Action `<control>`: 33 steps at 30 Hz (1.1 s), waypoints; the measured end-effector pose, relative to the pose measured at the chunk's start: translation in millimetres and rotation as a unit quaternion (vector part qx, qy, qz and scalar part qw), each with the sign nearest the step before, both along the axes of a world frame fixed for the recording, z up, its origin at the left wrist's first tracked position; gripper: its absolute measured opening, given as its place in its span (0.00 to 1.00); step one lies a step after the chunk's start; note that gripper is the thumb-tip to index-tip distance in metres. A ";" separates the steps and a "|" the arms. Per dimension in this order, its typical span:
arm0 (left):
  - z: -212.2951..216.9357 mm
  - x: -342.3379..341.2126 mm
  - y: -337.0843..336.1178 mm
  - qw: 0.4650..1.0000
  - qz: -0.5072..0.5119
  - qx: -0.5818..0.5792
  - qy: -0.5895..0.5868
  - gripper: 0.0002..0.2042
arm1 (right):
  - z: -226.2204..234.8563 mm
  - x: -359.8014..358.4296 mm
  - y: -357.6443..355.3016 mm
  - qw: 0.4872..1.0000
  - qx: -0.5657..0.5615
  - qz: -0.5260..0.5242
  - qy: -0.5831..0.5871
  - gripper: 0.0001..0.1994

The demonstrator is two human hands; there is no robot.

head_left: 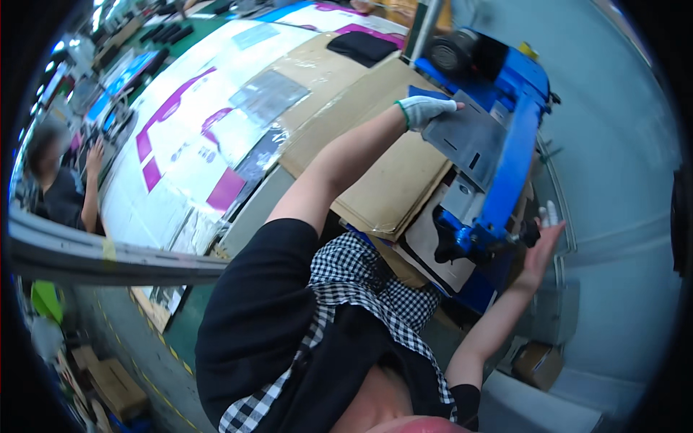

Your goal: Manually feeding sheets into a processing machine and applying small labels to finished components.

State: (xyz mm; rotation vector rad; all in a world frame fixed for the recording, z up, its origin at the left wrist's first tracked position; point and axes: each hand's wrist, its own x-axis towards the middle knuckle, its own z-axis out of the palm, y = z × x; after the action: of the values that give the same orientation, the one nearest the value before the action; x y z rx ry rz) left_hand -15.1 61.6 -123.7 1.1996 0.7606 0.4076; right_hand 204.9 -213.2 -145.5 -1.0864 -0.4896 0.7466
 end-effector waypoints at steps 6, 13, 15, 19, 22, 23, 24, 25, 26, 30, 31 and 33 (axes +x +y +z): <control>9.1 -56.7 43.1 0.982 0.139 0.124 -0.001 0.28 | 78.2 -81.8 19.5 0.944 0.060 0.080 -0.315 0.30; 36.5 -236.8 118.2 0.788 0.428 0.432 0.096 0.19 | 102.8 -138.9 27.4 0.860 -0.039 0.094 -0.501 0.22; 63.4 -291.6 132.5 0.664 0.507 0.487 0.256 0.19 | 103.1 -137.2 21.9 0.863 -0.062 0.060 -0.498 0.19; 102.3 -389.0 94.1 0.426 0.518 0.497 0.551 0.21 | 100.2 -137.3 22.9 0.864 -0.064 0.021 -0.499 0.17; 57.1 -453.0 117.4 0.460 0.524 0.333 0.635 0.19 | 97.2 -140.4 25.6 0.851 -0.009 -0.028 -0.524 0.15; 30.1 -449.4 126.5 0.464 0.521 0.338 0.631 0.19 | 95.5 -142.1 24.3 0.851 -0.013 -0.035 -0.524 0.15; -6.2 -446.4 133.0 0.481 0.518 0.333 0.624 0.19 | 93.2 -144.8 23.2 0.847 -0.025 -0.056 -0.529 0.15; -42.1 -441.5 137.2 0.497 0.514 0.329 0.617 0.20 | 90.7 -146.8 22.6 0.842 -0.036 -0.077 -0.532 0.15; -71.3 -436.2 138.3 0.513 0.510 0.324 0.610 0.20 | 88.3 -148.8 22.0 0.837 -0.047 -0.098 -0.536 0.14; -94.0 -323.5 87.5 0.673 0.443 0.267 0.529 0.19 | 88.3 -151.3 17.0 0.818 -0.078 -0.131 -0.554 0.14; -120.2 -298.7 88.3 0.707 0.431 0.362 0.429 0.17 | 88.7 -151.6 15.7 0.814 -0.084 -0.131 -0.559 0.14; -142.6 -236.1 74.1 0.803 0.364 0.409 0.235 0.13 | 87.2 -150.6 14.0 0.805 -0.098 -0.139 -0.569 0.14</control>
State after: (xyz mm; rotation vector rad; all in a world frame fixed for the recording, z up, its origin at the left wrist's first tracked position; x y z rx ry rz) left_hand -251.2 135.7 -266.2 1.8224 1.5906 1.1925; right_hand 54.3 -199.2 -58.3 -1.7117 -1.2475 -0.2240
